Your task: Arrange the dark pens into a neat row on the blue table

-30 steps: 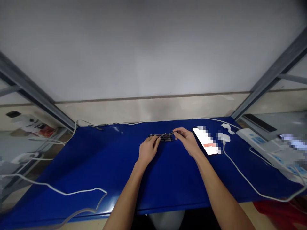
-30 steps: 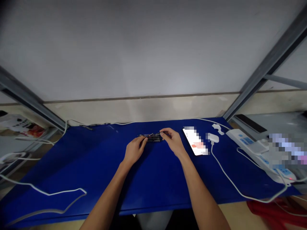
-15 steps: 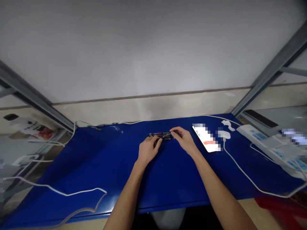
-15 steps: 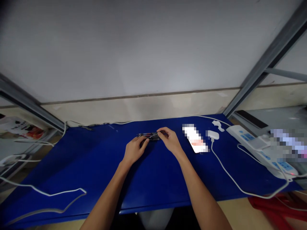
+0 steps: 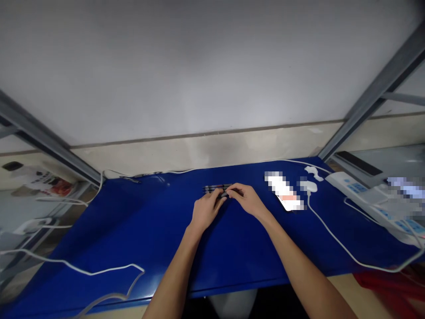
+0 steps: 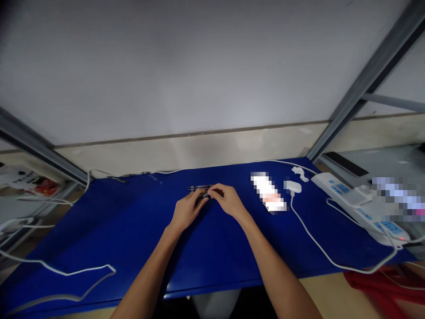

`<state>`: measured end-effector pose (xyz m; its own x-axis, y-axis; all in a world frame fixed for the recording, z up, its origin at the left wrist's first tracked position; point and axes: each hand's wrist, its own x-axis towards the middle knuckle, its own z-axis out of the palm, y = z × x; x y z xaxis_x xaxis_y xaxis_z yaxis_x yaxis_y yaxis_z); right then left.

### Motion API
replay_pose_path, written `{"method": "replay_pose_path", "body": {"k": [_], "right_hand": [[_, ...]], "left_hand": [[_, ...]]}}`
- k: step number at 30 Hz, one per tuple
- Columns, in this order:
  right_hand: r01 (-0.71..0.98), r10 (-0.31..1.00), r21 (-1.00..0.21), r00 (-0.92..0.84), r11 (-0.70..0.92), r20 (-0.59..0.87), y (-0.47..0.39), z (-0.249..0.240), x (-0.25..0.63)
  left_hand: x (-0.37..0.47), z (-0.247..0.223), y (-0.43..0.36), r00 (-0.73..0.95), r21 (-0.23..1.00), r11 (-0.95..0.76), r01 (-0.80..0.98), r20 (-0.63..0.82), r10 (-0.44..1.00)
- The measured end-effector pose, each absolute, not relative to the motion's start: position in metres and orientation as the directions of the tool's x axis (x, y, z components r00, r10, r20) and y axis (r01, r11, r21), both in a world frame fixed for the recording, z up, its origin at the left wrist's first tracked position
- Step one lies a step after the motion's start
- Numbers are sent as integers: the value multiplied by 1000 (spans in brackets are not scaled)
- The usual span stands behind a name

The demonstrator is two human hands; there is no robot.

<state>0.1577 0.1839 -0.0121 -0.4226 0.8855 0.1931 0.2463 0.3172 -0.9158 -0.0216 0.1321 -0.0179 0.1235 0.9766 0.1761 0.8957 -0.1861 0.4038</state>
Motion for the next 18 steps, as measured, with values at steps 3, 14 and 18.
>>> {"method": "replay_pose_path", "body": {"k": [3, 14, 18], "right_hand": [[216, 878, -921, -430, 325, 209, 182, -12, 155], [380, 888, -840, -399, 388, 229, 180, -9, 155], [447, 898, -802, -370, 397, 238, 180, -13, 153]], "left_hand": [[-21, -19, 132, 135, 401, -188, 896, 157, 978], [-19, -20, 133, 112, 419, -175, 891, 171, 979], [-19, -20, 133, 115, 408, -173, 896, 165, 980]]}}
